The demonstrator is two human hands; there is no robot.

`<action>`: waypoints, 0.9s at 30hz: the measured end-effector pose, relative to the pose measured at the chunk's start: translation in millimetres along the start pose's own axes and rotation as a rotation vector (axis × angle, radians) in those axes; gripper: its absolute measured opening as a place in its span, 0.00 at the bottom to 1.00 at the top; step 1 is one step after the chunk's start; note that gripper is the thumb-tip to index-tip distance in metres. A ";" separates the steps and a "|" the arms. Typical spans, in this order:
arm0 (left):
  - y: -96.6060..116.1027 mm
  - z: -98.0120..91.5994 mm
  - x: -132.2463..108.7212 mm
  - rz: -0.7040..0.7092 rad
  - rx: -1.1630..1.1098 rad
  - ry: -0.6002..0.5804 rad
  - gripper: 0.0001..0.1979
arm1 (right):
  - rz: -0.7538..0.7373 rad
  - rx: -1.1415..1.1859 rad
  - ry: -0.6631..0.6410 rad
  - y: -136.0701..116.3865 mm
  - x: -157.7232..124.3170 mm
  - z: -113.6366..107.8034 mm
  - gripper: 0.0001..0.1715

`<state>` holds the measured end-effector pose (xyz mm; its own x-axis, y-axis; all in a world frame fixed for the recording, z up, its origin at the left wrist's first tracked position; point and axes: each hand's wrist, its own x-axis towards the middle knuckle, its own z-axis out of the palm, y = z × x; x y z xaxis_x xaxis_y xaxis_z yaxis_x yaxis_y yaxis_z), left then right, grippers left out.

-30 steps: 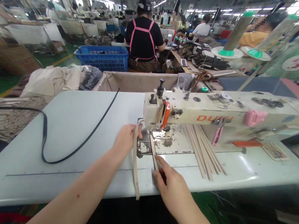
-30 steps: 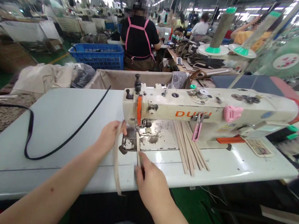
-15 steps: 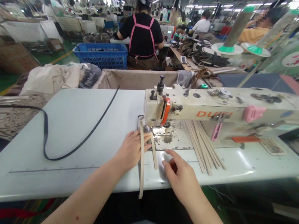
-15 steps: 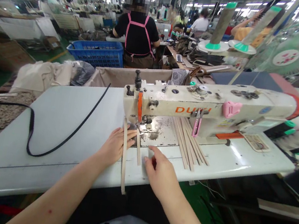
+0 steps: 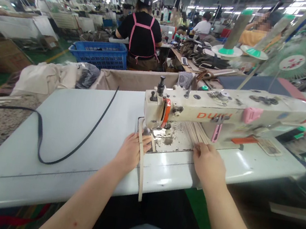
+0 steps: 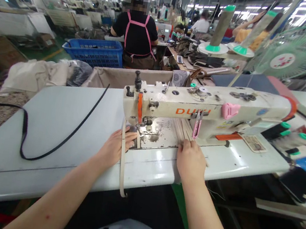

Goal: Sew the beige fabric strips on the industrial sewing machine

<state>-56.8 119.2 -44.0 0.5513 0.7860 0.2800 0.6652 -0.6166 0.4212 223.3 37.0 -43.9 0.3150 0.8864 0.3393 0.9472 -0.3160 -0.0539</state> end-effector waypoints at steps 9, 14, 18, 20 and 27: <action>-0.7 -0.9 1.2 0.006 0.021 -0.029 0.18 | -0.029 0.021 0.016 -0.1 5.2 3.5 0.14; -2.9 2.6 1.2 0.021 0.029 0.001 0.19 | 0.083 0.532 -0.060 6.0 3.0 0.1 0.22; -2.4 2.5 1.1 0.021 0.033 0.002 0.19 | 0.267 1.028 -0.307 1.6 -7.9 -9.8 0.29; -2.2 2.0 1.2 0.019 0.030 -0.003 0.20 | 0.298 1.223 -0.394 -3.1 -14.6 -16.0 0.31; -1.0 -0.2 1.5 0.003 0.043 -0.044 0.21 | 0.305 1.479 -0.468 -17.1 -32.1 -23.8 0.20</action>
<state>-56.7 121.0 -43.8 0.5744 0.7817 0.2429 0.6837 -0.6213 0.3828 195.5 5.9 -31.6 0.2215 0.9638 -0.1485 -0.0222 -0.1472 -0.9889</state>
